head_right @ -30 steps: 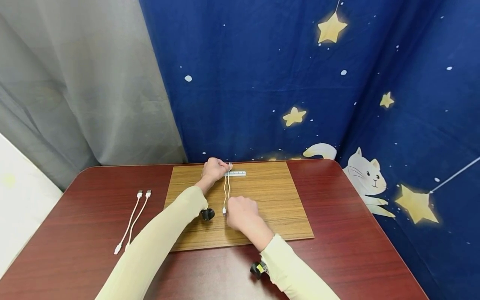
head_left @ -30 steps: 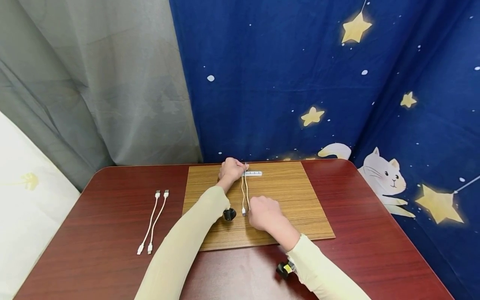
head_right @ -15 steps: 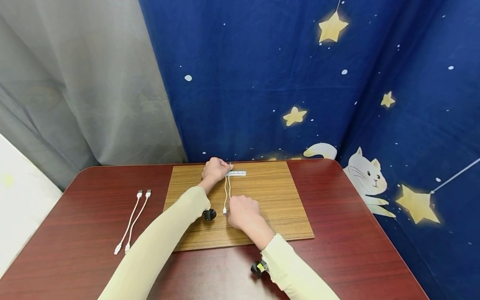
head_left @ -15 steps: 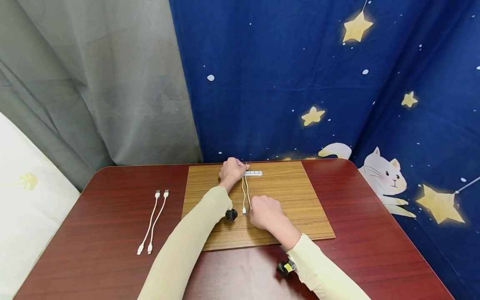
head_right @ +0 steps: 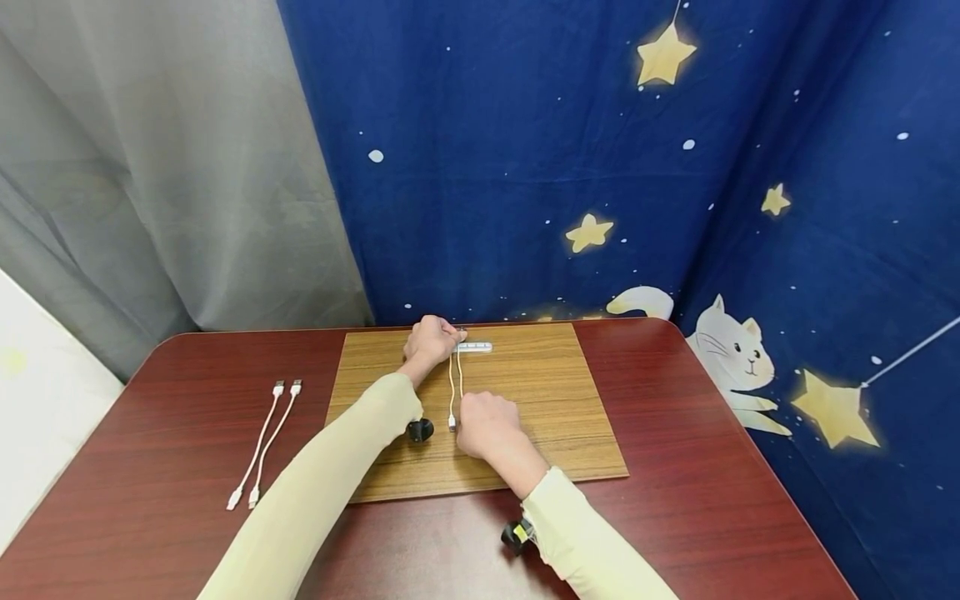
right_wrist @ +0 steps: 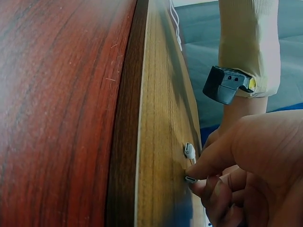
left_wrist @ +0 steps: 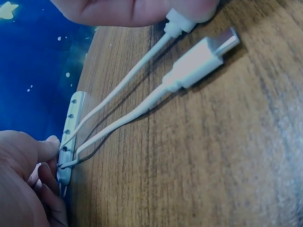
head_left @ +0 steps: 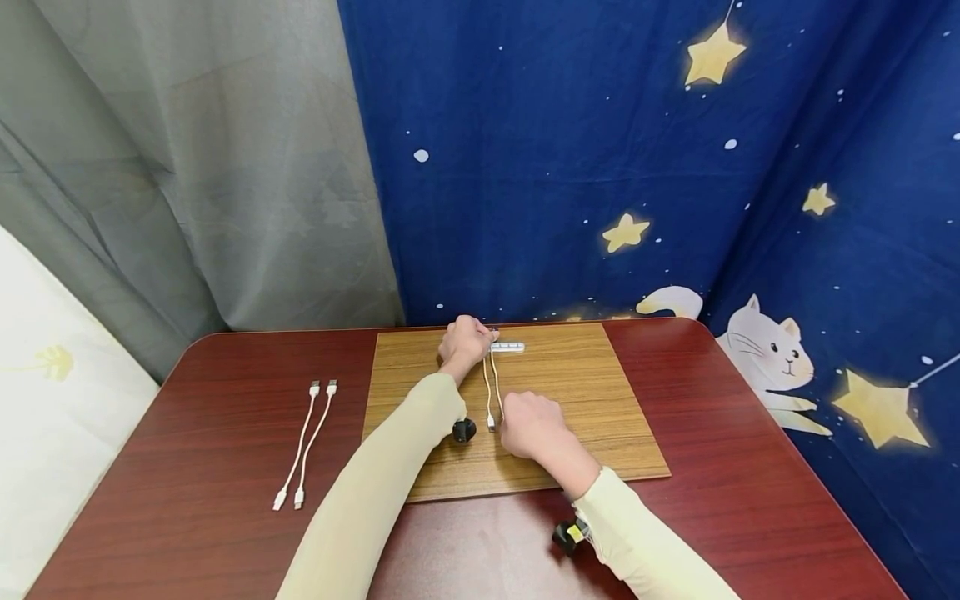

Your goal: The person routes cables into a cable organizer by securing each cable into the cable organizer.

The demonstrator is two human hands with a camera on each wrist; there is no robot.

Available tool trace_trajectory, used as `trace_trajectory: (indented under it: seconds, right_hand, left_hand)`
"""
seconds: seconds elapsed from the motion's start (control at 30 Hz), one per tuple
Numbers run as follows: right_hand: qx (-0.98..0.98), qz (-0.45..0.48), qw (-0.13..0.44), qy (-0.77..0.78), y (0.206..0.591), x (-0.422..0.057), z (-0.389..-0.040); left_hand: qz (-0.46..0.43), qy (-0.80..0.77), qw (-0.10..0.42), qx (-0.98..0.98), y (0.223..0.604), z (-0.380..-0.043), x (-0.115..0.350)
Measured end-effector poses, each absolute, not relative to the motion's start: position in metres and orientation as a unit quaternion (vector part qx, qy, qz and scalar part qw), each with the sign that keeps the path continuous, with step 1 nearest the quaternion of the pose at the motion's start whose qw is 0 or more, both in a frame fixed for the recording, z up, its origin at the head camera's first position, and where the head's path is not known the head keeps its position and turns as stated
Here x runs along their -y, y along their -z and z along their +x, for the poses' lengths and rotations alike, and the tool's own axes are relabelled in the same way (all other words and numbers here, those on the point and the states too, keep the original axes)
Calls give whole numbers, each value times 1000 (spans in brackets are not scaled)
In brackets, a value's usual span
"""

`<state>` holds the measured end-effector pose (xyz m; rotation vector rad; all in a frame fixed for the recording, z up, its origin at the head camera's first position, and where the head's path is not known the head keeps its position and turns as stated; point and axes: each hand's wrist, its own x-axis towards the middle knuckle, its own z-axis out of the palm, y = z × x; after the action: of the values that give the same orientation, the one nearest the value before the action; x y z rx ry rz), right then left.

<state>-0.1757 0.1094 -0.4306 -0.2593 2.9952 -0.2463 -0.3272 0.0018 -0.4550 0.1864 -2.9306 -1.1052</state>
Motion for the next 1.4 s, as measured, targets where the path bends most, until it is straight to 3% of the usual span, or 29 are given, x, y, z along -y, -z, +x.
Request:
trace_trajectory:
  seconds: [0.7, 1.13, 1.4]
  right_hand:
    - [-985, -104, 62, 119, 430, -105, -175]
    - [-981, -111, 22, 155, 421, -107, -175]
    - [-972, -125, -3, 199, 421, -106, -175]
  left_hand:
    - [75, 390, 15, 918, 452, -328, 11]
    - [36, 414, 44, 908, 439, -321, 40]
    - [28, 418, 20, 908, 429, -314, 62]
